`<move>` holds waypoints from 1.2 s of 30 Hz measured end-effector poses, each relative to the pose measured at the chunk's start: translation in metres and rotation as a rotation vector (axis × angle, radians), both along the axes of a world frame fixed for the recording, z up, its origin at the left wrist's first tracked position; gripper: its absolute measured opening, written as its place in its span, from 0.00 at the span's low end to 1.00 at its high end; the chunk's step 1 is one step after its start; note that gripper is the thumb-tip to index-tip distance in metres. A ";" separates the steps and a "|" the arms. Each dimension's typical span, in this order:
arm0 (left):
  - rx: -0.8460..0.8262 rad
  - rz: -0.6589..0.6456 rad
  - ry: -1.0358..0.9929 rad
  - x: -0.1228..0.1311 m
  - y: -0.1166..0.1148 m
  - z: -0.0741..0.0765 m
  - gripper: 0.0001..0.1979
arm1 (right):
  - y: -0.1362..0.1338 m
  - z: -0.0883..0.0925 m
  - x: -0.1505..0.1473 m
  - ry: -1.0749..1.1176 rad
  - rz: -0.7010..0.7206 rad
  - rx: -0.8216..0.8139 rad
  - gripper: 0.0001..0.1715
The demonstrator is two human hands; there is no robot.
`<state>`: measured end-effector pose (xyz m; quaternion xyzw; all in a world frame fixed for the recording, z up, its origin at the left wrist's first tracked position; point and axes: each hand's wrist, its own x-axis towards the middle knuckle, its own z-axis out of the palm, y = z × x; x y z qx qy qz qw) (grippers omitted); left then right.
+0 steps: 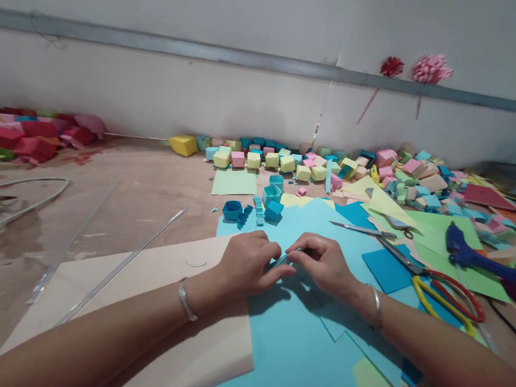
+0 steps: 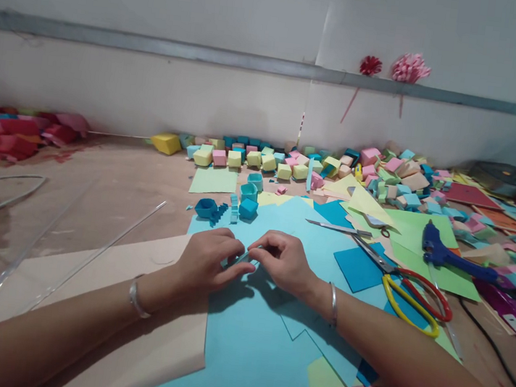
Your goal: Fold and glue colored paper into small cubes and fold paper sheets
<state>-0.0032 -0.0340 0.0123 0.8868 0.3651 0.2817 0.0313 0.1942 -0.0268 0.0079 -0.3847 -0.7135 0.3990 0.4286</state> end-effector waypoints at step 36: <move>-1.286 -0.045 -0.610 0.017 0.003 0.007 0.11 | 0.012 -0.002 0.004 0.137 -0.019 -0.166 0.10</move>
